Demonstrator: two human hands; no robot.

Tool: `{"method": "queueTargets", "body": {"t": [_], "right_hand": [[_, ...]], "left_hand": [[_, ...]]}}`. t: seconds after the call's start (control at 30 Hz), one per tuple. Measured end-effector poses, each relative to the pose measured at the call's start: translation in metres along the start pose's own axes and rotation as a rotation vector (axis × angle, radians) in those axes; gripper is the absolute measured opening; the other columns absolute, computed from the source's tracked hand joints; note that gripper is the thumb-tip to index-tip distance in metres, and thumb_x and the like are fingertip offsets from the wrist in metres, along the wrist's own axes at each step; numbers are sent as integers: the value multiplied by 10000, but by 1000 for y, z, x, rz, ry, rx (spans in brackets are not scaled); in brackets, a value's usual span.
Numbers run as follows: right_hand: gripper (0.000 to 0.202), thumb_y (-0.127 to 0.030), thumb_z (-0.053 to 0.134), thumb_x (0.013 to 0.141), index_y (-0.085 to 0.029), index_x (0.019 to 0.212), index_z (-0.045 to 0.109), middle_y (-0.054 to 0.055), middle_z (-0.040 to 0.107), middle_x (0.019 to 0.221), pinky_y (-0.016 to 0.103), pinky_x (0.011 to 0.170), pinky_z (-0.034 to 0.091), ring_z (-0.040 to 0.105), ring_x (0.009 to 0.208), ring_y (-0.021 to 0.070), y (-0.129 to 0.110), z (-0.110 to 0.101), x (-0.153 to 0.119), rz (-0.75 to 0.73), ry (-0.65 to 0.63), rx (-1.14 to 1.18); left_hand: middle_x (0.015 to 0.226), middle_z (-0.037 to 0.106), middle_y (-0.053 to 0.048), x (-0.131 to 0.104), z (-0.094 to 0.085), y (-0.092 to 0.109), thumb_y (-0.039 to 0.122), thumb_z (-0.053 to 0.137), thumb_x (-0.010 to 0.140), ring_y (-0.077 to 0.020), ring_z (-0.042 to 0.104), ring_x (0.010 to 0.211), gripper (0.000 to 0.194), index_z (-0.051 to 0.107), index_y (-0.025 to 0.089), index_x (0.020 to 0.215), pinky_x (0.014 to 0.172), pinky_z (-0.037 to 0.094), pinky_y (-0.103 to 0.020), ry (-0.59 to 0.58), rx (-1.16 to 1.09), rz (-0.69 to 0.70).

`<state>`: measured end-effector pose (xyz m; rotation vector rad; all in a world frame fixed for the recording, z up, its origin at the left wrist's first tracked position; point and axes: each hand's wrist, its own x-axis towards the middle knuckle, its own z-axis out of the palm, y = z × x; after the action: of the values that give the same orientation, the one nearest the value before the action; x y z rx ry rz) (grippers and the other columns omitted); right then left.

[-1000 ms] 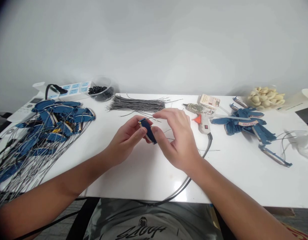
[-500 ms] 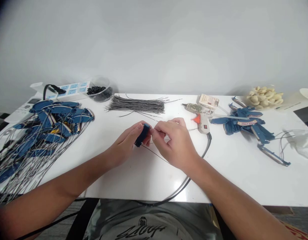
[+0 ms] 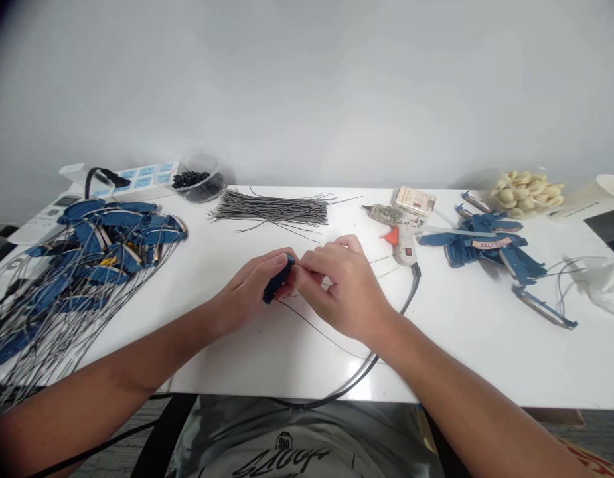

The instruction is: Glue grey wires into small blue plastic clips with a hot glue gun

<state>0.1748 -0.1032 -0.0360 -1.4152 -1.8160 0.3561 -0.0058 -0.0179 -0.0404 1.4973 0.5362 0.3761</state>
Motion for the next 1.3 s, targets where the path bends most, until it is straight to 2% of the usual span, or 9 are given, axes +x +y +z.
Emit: {"method": "queueTargets", "body": {"t": [0.17, 0.33, 0.53, 0.73, 0.83, 1.0, 1.17, 1.3], "right_hand": [[276, -157, 565, 1007, -206, 740, 612, -56, 613, 674, 396, 872, 376, 470, 620, 112, 1, 1, 0, 11, -12, -12], [305, -175, 555, 1019, -200, 716, 573, -57, 554, 634, 385, 854, 381, 436, 605, 115, 2, 1, 0, 33, -11, -38], [295, -187, 556, 1019, -202, 727, 599, -48, 611, 663, 392, 849, 381, 457, 612, 121, 1, 1, 0, 41, -1, -31], [271, -195, 576, 1005, -211, 741, 630, -43, 632, 674, 381, 827, 395, 495, 644, 141, 0, 0, -1, 93, 21, 2], [283, -195, 580, 1002, -210, 723, 624, -46, 637, 672, 387, 846, 391, 515, 649, 139, 1, 0, -2, 105, 41, 13], [253, -190, 585, 998, -212, 757, 659, -52, 674, 701, 405, 886, 377, 550, 647, 133, 1, -1, -1, 100, 83, 8], [287, -207, 573, 1010, -206, 734, 652, -58, 651, 673, 400, 872, 370, 523, 624, 125, 0, -2, 0, 110, 78, 6], [301, -256, 564, 1026, -206, 739, 638, -42, 672, 713, 391, 852, 370, 530, 691, 149, 1, -2, -1, 144, 75, -7]], "left_hand": [[743, 509, -13, 1, -1, -3, 511, 367, 1111, -156, 438, 693, 449, 540, 187, 853, 652, 347, -306, -30, -25, -7], [739, 516, -16, 3, -1, -9, 545, 379, 1093, -157, 436, 676, 458, 546, 191, 857, 626, 331, -306, -10, -50, 1], [721, 509, -21, 3, 0, -10, 575, 382, 1066, -169, 442, 672, 470, 541, 200, 833, 621, 352, -304, 11, -51, -28], [674, 527, -34, 7, -3, -14, 525, 376, 1050, -175, 465, 654, 466, 619, 192, 833, 641, 386, -325, 2, -203, -57], [695, 574, -45, 8, -5, -14, 494, 379, 1052, -177, 505, 663, 453, 654, 186, 865, 658, 423, -326, 17, -200, -44], [701, 668, -58, 6, -7, -10, 432, 480, 1026, -214, 625, 721, 328, 664, 186, 909, 707, 478, -343, -5, -163, -51], [705, 718, -91, 7, -8, -12, 451, 428, 1047, -248, 695, 775, 426, 716, 169, 909, 750, 498, -364, -39, -219, -71], [684, 716, -112, 8, -10, -13, 441, 384, 1052, -256, 728, 790, 534, 709, 140, 752, 830, 529, -372, -90, -346, -147]]}}
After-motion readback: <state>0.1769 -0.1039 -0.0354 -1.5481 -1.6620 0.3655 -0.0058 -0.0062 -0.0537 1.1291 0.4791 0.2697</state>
